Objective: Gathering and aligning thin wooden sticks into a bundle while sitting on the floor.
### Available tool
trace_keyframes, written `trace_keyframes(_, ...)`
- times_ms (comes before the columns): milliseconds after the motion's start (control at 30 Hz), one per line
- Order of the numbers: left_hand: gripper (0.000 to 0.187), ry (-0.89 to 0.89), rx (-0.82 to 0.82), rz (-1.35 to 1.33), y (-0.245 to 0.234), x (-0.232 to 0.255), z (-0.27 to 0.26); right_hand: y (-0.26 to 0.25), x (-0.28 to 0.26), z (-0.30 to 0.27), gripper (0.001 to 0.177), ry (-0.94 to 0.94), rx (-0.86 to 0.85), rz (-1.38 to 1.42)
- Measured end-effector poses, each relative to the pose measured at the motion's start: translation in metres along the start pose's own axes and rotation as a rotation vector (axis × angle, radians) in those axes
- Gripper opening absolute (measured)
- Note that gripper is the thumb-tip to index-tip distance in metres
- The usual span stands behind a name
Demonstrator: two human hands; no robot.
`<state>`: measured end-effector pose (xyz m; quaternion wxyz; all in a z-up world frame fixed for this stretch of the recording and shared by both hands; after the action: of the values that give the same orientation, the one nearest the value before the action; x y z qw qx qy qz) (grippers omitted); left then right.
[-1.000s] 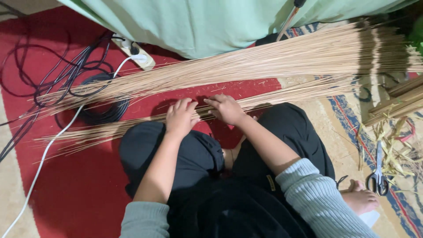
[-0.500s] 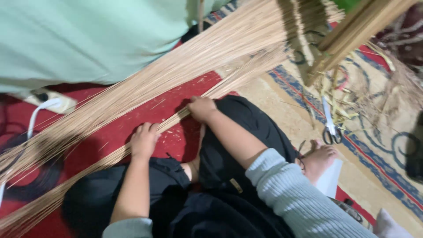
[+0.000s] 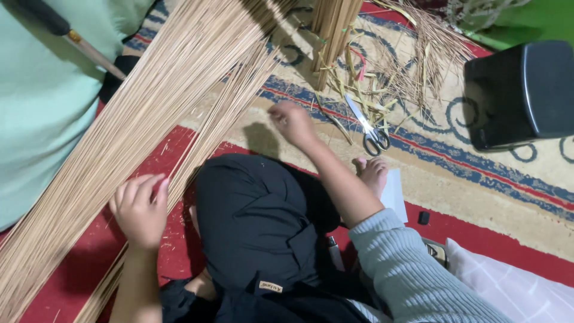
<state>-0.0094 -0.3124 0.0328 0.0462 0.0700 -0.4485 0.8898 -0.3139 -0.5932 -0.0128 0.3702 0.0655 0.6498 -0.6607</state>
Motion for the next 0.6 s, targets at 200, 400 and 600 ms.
trace_keyframes(200, 0.019, 0.163, 0.077, -0.357, 0.084, 0.147, 0.132, -0.069, 0.255, -0.039, 0.017, 0.463, 0.092, -0.224)
trace_keyframes(400, 0.019, 0.343, -0.243, -0.519, 0.197, 0.277, 0.161, -0.065, 0.215, -0.048, 0.015, 0.281, 0.210, -0.238)
trace_keyframes(600, 0.050, 0.392, -0.300, -0.446, 0.223, 0.281, 0.154, -0.070, 0.128, -0.033, 0.008, 0.042, 0.106, -0.032)
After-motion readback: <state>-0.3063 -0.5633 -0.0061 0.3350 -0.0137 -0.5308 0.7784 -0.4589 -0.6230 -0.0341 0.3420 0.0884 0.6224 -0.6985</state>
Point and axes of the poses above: each hand's wrist, its own z-axis towards the middle knuckle, its own y-axis out of the palm, x = y × z, the point moved 9 cm from there along z, towards the middle knuckle, and after that the axes turned 7 degrees about y, right-handed, at the moved point
